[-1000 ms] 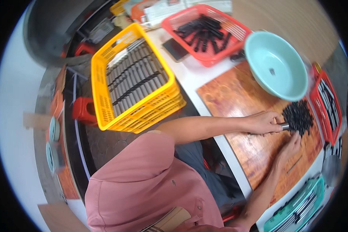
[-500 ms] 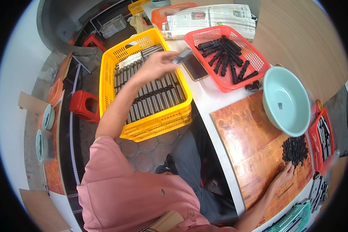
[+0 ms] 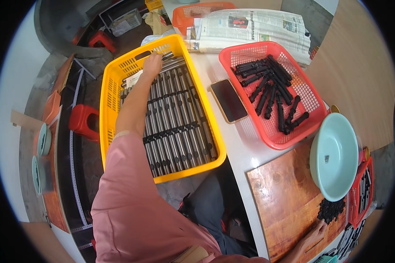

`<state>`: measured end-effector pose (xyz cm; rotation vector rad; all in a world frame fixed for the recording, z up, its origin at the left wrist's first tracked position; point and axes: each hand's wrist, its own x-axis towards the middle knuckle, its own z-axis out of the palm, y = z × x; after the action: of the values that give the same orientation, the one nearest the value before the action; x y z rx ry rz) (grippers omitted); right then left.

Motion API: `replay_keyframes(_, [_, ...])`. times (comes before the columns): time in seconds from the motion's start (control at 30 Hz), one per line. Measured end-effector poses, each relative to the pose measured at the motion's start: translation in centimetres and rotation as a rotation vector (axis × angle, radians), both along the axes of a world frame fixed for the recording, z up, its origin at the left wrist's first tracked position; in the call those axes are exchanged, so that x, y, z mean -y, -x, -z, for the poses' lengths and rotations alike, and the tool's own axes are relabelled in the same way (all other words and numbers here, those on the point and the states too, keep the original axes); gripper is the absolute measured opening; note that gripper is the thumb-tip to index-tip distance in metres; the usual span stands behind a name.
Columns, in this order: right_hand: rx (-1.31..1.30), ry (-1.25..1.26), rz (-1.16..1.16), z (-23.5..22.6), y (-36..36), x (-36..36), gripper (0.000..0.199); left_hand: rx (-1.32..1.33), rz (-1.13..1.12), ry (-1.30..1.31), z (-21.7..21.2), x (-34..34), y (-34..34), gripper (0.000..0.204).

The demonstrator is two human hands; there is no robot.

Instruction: The person assembles small cylindrical metal parts by inserting black rubber caps into their ends. They pick up a metal cylinder, insert a cap, and place the finished unit into a yellow basket. The process is repeated continuously.

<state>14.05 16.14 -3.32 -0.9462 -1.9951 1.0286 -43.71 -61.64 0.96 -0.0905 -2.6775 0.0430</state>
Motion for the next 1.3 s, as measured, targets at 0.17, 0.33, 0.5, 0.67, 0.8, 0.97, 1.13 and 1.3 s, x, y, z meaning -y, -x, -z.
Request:
replay_keyframes(0.17, [0.081, 0.017, 0.041, 1.7, -1.7, -2.4, 0.035, -0.022, -0.006, 0.069, 2.2, 0.5, 4.9, 0.026])
replay_keyframes(0.33, [0.105, 0.030, 0.067, 1.2, -1.5, -1.6, 0.035, 0.008, -0.034, 0.021, 4.4, 0.4, 7.2, 0.024])
replay_keyframes(0.5, [0.131, 0.018, 0.047, 2.4, -2.9, -3.4, 0.033, 0.023, -0.016, -0.072, 5.5, 0.6, 8.4, 0.022])
replay_keyframes(0.67, [0.149, 0.002, 0.068, 2.5, -2.3, -3.4, 0.032, -0.129, 0.100, -0.185, 7.2, 2.0, 8.4, 0.024])
replay_keyframes(0.8, [0.163, -0.127, 0.068, 2.6, -2.6, -3.7, 0.033, -0.075, -0.240, -0.184, 6.4, -0.7, 5.4, 0.035])
replay_keyframes(0.97, [0.192, -0.059, 0.022, 2.2, -2.5, -4.0, 0.034, 0.302, -0.358, -0.173, 7.3, -2.3, 4.5, 0.080])
replay_keyframes(1.13, [0.288, 0.044, 0.022, -1.8, 0.3, 0.8, 0.033, 0.426, -0.384, -0.195, 6.9, -1.9, 5.2, 0.084])
replay_keyframes(1.3, [0.113, -0.022, 0.132, -2.6, 1.7, 3.4, 0.029, 0.284, -0.088, 0.084, 8.9, -2.8, 7.3, 0.065])
